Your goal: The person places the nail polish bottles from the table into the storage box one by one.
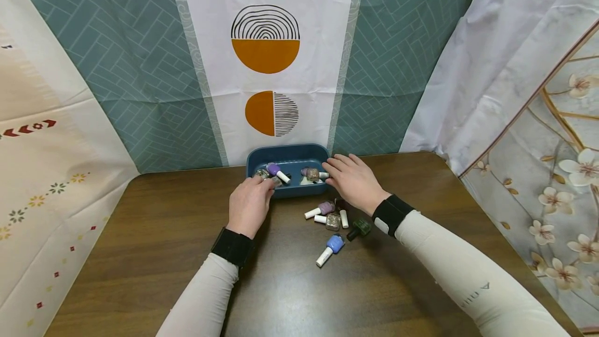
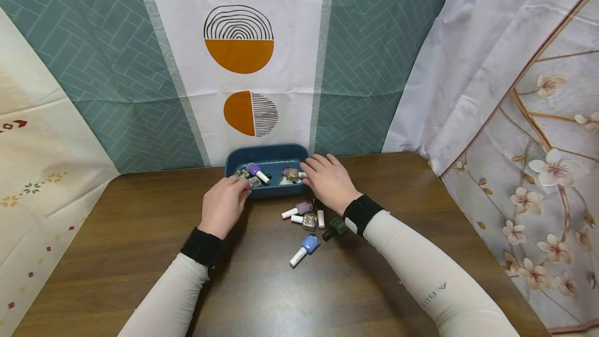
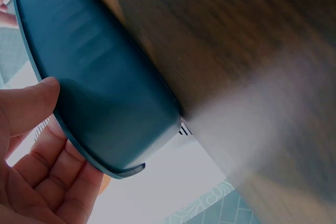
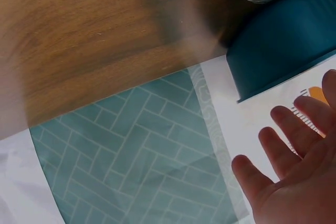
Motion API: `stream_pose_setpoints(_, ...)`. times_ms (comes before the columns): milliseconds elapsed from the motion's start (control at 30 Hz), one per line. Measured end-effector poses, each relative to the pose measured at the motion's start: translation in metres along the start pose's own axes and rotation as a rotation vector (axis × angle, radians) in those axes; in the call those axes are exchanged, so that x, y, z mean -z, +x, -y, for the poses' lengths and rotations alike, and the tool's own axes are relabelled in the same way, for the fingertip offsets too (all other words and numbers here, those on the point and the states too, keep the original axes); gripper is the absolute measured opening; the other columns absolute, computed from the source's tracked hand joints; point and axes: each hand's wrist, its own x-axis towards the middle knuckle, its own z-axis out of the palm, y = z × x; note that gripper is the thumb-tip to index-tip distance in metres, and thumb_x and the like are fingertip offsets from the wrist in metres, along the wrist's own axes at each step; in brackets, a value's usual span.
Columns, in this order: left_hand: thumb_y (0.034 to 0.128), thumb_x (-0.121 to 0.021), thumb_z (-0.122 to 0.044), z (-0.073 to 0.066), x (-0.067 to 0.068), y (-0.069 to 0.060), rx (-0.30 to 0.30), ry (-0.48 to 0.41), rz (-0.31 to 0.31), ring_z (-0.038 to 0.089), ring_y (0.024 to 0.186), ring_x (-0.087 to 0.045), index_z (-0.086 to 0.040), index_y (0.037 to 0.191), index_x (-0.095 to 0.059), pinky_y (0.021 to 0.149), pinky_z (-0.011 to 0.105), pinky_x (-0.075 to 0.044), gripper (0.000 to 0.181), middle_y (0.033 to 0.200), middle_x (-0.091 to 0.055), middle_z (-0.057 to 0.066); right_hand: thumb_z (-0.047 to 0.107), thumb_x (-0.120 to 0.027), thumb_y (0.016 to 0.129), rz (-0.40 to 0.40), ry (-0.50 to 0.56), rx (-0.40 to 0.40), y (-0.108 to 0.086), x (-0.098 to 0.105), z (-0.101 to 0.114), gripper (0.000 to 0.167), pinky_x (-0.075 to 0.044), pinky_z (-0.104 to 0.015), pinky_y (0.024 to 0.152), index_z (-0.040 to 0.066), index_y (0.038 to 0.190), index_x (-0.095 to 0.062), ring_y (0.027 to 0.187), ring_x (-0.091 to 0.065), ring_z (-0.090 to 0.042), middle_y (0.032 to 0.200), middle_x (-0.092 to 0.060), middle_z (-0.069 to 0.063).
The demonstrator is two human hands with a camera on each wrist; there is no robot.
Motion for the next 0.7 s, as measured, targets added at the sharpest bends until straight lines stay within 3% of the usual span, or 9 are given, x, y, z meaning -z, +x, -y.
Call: stream_pose_setpoints(700, 0.0995, -0.085, -0.013, 0.001, -0.002, 0.0, -0.006, 0.003, -0.016, 0.027, 0.082, -0.067, -0.012, 0.107, -0.084, 0.067, 0.042, -0.056, 0.008, 0.092, -0.073, 0.006, 0.034, -0.068, 0.112, -0.002, 0.018, 0.028, -0.03, 0.006, -0.002, 0.053, -0.033, -0.059, 0.127, 0.005, 0.155, -0.062, 0.153, -0.05, -0.037, 0.159, -0.06, -0.016)
